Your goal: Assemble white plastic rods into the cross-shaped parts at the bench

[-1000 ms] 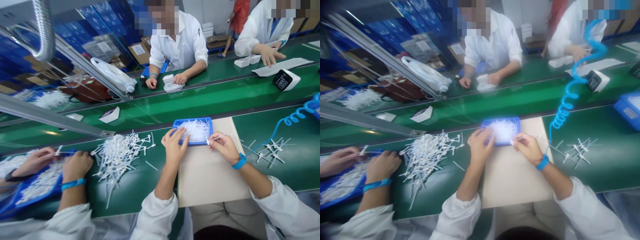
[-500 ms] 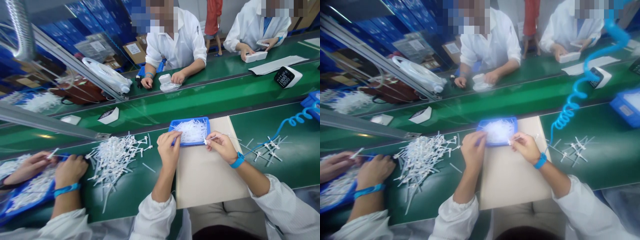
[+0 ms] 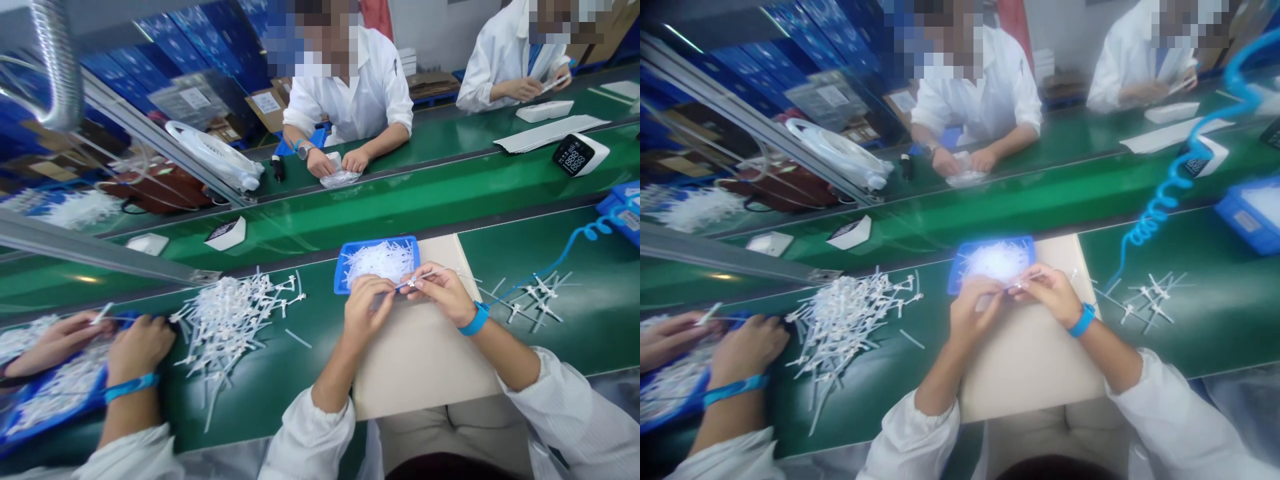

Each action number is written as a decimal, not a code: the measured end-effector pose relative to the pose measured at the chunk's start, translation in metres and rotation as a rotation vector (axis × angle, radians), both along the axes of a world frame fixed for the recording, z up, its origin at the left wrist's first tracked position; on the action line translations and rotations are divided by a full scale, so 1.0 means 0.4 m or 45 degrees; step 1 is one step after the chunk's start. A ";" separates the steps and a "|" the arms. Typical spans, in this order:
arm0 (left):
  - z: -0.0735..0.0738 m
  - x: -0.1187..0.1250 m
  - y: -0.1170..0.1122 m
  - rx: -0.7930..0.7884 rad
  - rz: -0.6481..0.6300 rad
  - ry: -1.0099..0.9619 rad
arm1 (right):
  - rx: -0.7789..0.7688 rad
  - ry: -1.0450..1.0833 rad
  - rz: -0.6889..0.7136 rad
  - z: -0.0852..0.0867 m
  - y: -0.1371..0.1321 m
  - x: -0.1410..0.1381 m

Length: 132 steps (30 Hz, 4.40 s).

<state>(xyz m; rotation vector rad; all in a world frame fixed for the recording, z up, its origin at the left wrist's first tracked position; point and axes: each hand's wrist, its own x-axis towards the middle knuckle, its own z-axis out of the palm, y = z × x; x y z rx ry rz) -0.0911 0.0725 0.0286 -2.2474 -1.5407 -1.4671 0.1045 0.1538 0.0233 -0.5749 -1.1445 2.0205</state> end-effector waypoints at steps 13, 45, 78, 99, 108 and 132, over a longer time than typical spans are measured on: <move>-0.033 -0.004 0.000 -0.142 -0.110 0.181 | -0.009 -0.068 0.001 -0.016 0.009 0.002; 0.000 0.031 -0.022 -0.360 0.011 -0.347 | 0.075 -0.174 0.016 -0.009 0.009 0.008; 0.015 0.053 -0.029 -0.329 -0.071 -0.490 | 0.059 -0.121 0.048 -0.007 -0.004 0.003; 0.004 0.056 -0.031 -0.076 0.063 -0.355 | -0.036 -0.114 -0.137 -0.016 -0.046 -0.029; -0.004 0.053 -0.035 -0.142 0.052 -0.452 | -0.083 -0.110 -0.165 -0.006 -0.066 -0.035; 0.002 0.053 -0.029 -0.291 0.099 -0.544 | -0.133 -0.132 -0.174 -0.016 -0.055 -0.034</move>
